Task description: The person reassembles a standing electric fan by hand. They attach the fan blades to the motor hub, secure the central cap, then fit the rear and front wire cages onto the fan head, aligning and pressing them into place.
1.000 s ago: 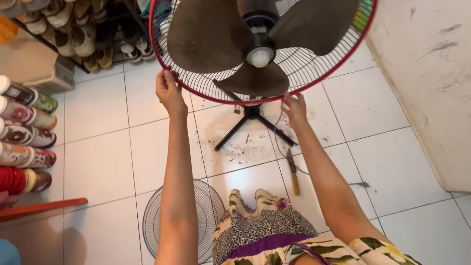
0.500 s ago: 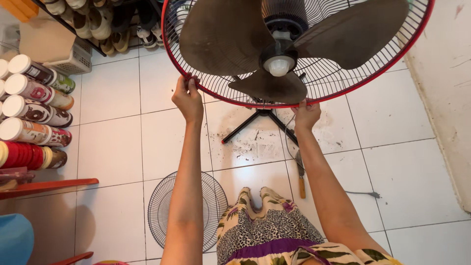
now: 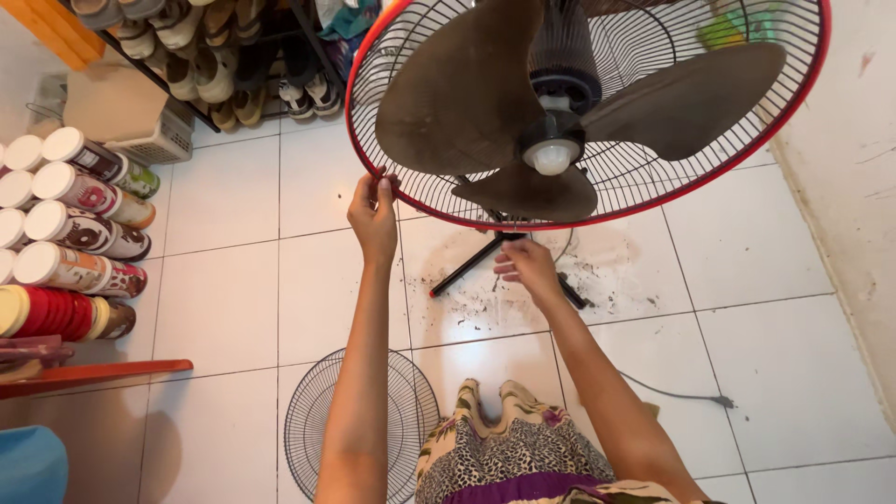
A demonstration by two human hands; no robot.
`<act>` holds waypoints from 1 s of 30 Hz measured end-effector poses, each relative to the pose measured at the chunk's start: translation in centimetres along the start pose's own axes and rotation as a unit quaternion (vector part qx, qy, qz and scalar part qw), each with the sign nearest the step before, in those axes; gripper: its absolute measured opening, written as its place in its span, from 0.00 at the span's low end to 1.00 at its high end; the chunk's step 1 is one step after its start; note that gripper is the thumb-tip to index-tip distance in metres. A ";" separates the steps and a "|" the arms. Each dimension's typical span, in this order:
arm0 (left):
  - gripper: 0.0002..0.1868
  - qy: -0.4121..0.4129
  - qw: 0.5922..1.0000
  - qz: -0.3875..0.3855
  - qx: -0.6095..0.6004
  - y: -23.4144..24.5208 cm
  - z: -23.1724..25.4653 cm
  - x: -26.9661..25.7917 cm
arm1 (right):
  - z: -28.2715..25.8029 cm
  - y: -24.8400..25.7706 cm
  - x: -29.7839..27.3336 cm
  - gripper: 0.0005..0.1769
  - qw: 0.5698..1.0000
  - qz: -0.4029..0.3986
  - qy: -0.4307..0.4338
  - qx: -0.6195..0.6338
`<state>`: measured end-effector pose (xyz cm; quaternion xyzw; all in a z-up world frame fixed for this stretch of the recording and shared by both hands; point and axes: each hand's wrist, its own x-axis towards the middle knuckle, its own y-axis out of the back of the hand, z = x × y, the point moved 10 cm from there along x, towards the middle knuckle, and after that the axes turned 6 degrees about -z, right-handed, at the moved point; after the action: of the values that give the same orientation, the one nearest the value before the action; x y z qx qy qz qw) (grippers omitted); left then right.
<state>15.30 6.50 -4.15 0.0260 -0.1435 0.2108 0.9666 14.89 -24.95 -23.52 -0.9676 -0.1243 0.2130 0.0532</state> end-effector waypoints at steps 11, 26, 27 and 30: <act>0.17 0.084 0.987 -0.055 -0.128 -1.3 -7.8 -2.6 | 0.7 13.3 0.6 0.20 0.932 0.234 0.120 0.249; 0.11 0.124 0.982 0.010 -0.141 -7.1 -13.6 -6.5 | -4.8 17.9 0.9 0.07 0.913 0.319 0.249 0.050; 0.10 0.124 0.983 0.026 -0.134 -7.1 -13.4 -6.7 | -4.8 17.9 0.9 0.08 0.910 0.332 0.244 0.043; 0.09 0.123 0.987 0.046 -0.090 -6.9 -12.0 -6.9 | -4.4 18.0 1.3 0.09 0.908 0.352 0.223 0.035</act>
<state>15.36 -1.19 -17.58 -0.0939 -0.0430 0.2425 0.9646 21.81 -42.15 -22.85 -0.9683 0.2472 0.0003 0.0346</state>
